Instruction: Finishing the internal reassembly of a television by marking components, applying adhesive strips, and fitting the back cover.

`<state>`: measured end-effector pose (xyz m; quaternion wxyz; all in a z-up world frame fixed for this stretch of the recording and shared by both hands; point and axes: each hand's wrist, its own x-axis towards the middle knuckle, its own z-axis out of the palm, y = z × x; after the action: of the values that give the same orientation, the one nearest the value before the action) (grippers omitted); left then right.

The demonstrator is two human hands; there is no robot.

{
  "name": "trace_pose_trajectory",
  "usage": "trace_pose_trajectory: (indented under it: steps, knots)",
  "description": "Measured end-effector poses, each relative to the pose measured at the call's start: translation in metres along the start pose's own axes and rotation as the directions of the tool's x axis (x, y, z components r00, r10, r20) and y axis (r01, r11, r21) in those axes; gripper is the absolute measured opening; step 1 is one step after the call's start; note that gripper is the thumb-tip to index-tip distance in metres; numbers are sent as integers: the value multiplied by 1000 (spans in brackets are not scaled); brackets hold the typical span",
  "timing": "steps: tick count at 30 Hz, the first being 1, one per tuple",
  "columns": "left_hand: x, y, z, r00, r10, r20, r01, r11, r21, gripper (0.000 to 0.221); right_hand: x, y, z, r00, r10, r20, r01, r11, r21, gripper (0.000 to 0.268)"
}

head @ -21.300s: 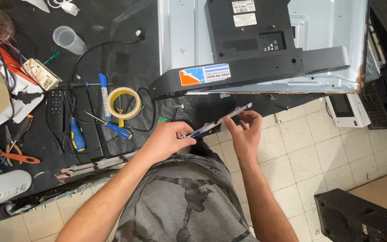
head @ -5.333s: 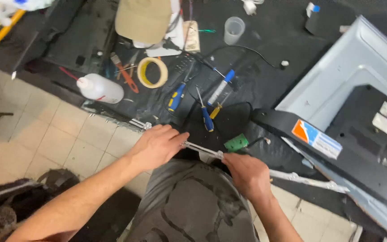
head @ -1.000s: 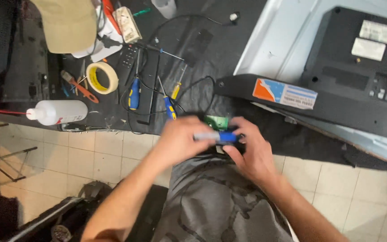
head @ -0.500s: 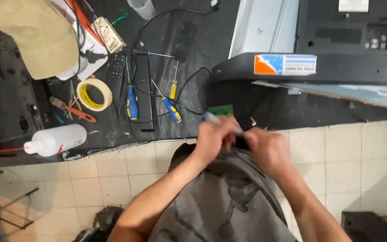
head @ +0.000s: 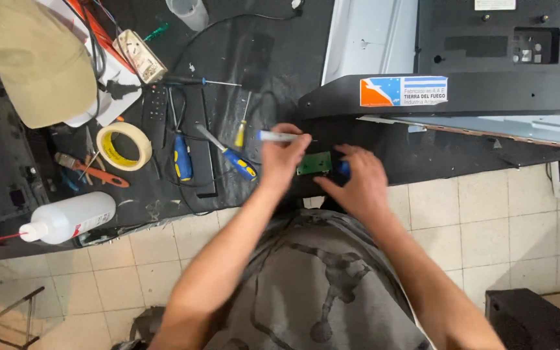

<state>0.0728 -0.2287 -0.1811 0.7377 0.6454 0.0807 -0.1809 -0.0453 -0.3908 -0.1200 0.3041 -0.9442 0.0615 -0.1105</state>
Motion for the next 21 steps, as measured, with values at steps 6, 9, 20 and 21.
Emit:
trace_pose_trajectory:
  steps: [6,9,20,21]
  knots:
    - [4,21,-46,981,43,191,-74,985,154,21,-2,-3,24,998,-35,-52,33,999,-39,47]
    - [3,19,-51,959,5,283,-89,954,286,21,-3,8,23,999,-34,-29,35,998,54,48]
    - [3,38,-50,941,8,339,-136,925,356,21,-3,-2,20,995,69,-79,-62,994,86,46]
    - [2,37,-49,942,12,334,-134,929,346,21,-2,-2,20,995,65,-73,-58,994,88,45]
